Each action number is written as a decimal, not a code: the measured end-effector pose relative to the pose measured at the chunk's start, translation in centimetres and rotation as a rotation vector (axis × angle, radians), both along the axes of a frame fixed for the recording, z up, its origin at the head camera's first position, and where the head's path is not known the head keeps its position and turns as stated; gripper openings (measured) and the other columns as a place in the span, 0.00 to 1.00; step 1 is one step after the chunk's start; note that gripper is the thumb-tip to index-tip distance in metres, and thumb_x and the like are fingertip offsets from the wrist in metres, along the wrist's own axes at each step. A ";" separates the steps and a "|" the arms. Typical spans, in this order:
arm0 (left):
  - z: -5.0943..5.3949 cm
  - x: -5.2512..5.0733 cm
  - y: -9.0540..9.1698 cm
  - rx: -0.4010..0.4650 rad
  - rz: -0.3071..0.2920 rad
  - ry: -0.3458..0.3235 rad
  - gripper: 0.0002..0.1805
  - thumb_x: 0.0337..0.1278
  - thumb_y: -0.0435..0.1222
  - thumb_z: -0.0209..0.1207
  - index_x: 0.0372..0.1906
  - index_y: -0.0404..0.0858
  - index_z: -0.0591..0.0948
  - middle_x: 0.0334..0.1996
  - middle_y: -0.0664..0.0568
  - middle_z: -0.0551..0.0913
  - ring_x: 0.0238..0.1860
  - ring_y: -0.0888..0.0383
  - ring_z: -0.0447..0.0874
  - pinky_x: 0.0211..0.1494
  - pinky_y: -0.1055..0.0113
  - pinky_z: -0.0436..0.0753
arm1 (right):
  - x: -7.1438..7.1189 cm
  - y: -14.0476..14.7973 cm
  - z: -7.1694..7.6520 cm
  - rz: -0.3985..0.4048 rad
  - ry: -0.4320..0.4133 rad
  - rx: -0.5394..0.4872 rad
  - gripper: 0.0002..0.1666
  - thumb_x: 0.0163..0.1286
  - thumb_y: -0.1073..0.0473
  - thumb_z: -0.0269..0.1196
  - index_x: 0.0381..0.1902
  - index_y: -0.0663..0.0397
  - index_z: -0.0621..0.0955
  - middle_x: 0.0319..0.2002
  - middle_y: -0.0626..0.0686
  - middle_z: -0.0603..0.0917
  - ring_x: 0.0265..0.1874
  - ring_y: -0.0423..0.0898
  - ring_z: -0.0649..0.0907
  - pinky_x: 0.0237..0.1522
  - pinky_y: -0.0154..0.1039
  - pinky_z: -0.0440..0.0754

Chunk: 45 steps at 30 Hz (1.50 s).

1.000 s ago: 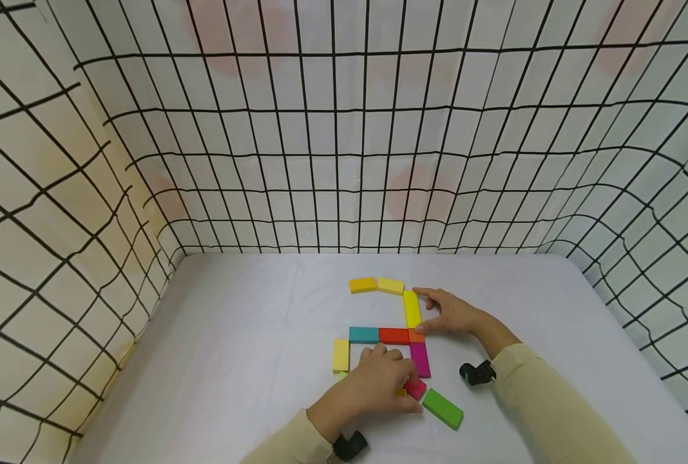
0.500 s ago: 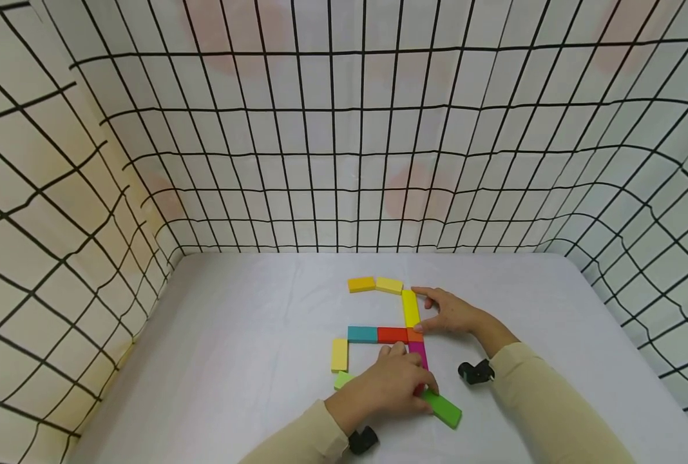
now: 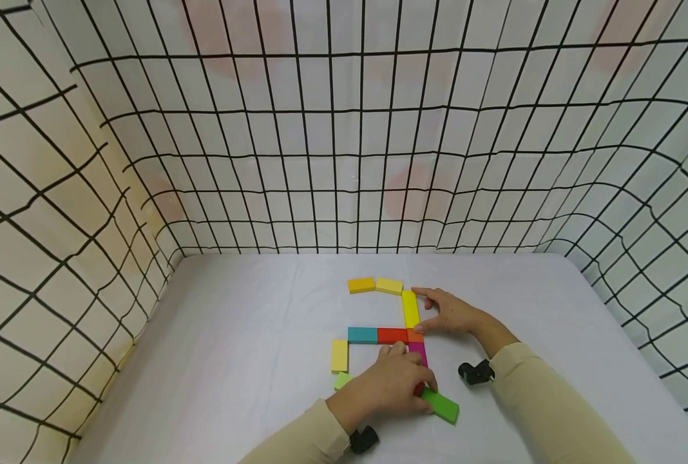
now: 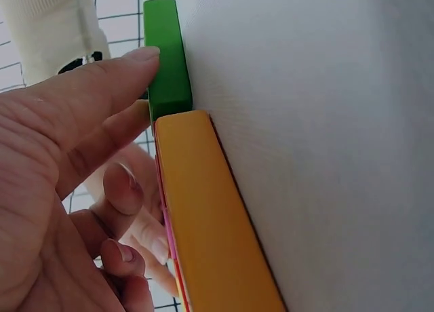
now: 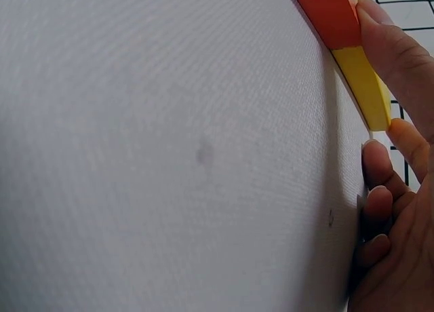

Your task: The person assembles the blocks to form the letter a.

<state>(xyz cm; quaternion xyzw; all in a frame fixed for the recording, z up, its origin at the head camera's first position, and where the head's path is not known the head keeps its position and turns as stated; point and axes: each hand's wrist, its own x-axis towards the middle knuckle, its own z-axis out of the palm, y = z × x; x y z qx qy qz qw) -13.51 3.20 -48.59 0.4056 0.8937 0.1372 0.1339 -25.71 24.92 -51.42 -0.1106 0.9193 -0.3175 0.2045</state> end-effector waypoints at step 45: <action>1.6 -1.5 -11.6 -0.040 0.142 -0.120 0.13 0.43 0.48 0.80 0.38 0.62 0.90 0.41 0.64 0.79 0.42 0.62 0.62 0.42 0.67 0.61 | 0.2 -0.3 0.3 0.024 0.011 -0.015 0.61 0.53 0.40 0.79 0.79 0.47 0.63 0.46 0.54 0.70 0.45 0.49 0.70 0.42 0.41 0.70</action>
